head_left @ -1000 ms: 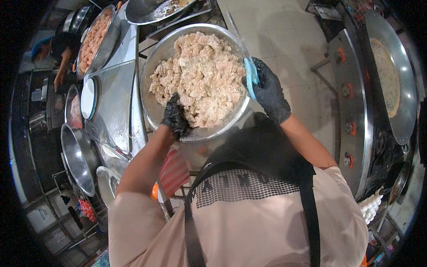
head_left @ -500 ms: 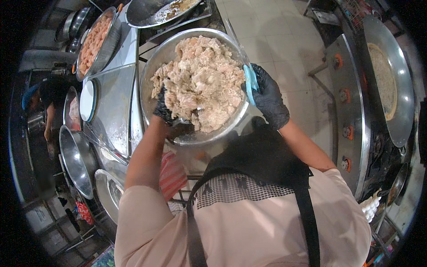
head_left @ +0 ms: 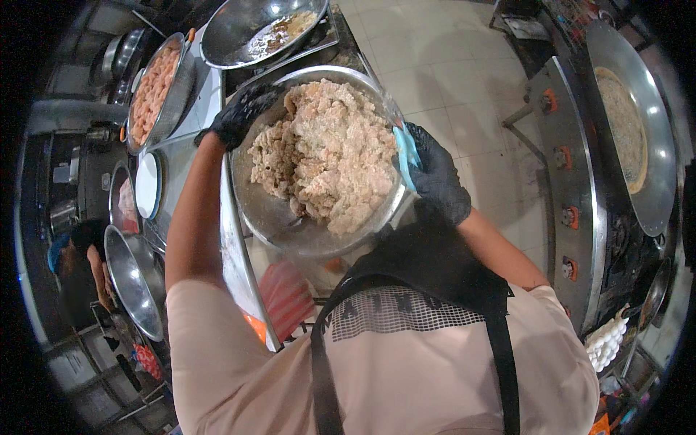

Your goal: The person mixes chopped meat in a large bowl with flour, adding more flour from a separate container and occasionally using scissors to cut the mixture.

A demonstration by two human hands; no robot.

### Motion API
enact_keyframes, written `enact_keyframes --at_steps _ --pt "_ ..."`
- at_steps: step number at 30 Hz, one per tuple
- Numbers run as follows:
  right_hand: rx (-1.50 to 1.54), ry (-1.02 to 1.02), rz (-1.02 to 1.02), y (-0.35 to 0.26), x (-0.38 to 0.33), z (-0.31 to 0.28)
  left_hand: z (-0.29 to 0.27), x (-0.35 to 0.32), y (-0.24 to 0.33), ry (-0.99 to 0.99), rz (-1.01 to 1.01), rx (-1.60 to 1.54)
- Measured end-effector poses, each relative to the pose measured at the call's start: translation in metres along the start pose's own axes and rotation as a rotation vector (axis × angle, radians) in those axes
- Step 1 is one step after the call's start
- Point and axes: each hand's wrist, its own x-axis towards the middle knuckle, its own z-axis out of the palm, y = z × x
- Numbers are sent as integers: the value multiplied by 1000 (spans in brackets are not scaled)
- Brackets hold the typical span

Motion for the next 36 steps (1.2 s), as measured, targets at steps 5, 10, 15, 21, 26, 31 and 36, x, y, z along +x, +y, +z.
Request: enact_keyframes --at_steps 5,10,15,21,26,31,36 --pt "48 5 19 -12 -1 4 65 64 -5 -196 -395 -513" --pt "134 137 -7 7 -14 14 78 85 54 -355 -306 -469" --pt "162 131 24 7 -11 11 32 18 139 -578 -298 -101" --pt "52 120 -111 9 51 -2 -10 -10 92 -407 -411 -266" --pt "63 226 -80 2 10 12 36 10 4 -234 -361 -360" --pt "493 294 106 -9 -6 29 89 57 -25 -364 -36 -238" --pt "359 356 52 1 -4 36 155 78 -41 -283 -32 7"
